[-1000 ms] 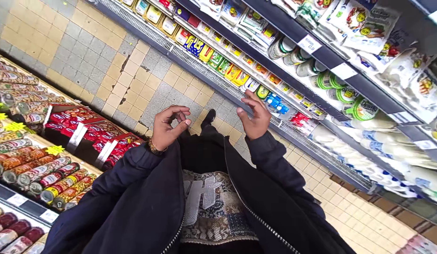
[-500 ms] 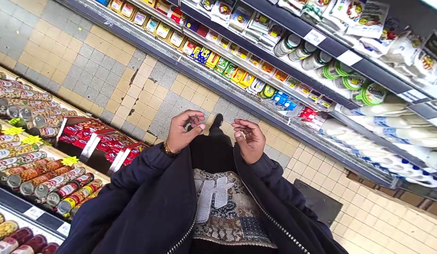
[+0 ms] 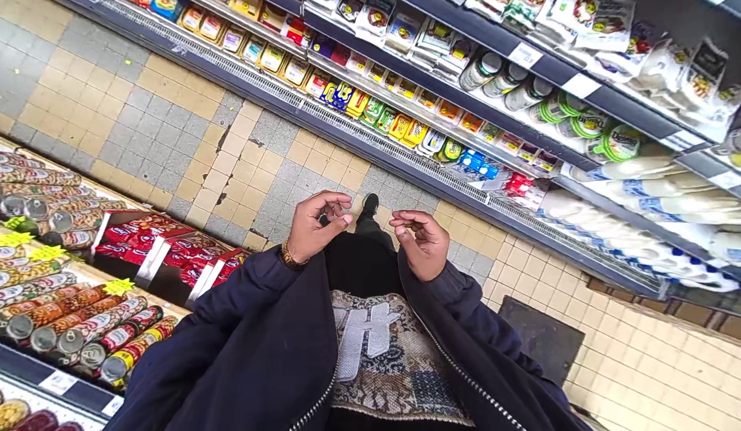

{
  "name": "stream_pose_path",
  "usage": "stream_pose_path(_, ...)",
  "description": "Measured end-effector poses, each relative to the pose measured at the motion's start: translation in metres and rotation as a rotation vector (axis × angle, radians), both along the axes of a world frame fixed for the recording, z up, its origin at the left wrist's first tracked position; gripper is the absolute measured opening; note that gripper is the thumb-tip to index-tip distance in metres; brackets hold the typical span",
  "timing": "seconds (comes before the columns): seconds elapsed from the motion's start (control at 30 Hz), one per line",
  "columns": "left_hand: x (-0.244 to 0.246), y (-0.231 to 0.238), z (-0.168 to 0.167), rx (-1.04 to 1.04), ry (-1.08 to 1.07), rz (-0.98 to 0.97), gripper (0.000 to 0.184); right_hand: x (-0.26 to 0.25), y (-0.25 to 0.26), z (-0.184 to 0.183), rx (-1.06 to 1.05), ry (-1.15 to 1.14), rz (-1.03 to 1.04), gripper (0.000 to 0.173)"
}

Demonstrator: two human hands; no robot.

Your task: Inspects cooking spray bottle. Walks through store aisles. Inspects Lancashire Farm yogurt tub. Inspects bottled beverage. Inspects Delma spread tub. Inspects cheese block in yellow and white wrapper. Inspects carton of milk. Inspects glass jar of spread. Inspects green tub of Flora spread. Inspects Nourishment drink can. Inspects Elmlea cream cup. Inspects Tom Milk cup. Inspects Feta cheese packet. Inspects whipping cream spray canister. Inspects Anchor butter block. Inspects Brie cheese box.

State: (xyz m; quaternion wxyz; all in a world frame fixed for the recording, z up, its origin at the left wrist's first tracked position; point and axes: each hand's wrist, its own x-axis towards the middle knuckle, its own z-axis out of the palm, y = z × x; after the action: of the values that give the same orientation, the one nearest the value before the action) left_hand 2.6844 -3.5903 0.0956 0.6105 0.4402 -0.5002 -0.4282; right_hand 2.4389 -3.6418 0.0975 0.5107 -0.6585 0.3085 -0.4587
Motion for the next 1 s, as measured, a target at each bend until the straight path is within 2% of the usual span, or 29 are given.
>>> stream_pose_path(0.37, 0.018, 0.005, -0.004, 0.023, 0.006, 0.003, 0.031, 0.021, 0.004, 0.001, 0.004, 0.033, -0.002, 0.028)
stream_pose_path(0.67, 0.031, -0.012, -0.011, 0.04, 0.022, 0.007, 0.031, 0.037, -0.015, -0.005, 0.023, 0.034, 0.003, 0.027)
stream_pose_path(0.87, 0.042, -0.026, -0.025, 0.114, 0.039, 0.006, 0.044, 0.049, -0.064, -0.021, 0.105, 0.064, -0.025, 0.027)
stream_pose_path(1.0, 0.053, -0.041, -0.043, 0.188, 0.049, 0.022, 0.044, 0.062, -0.119, -0.055, 0.17, 0.111, -0.072, 0.026)
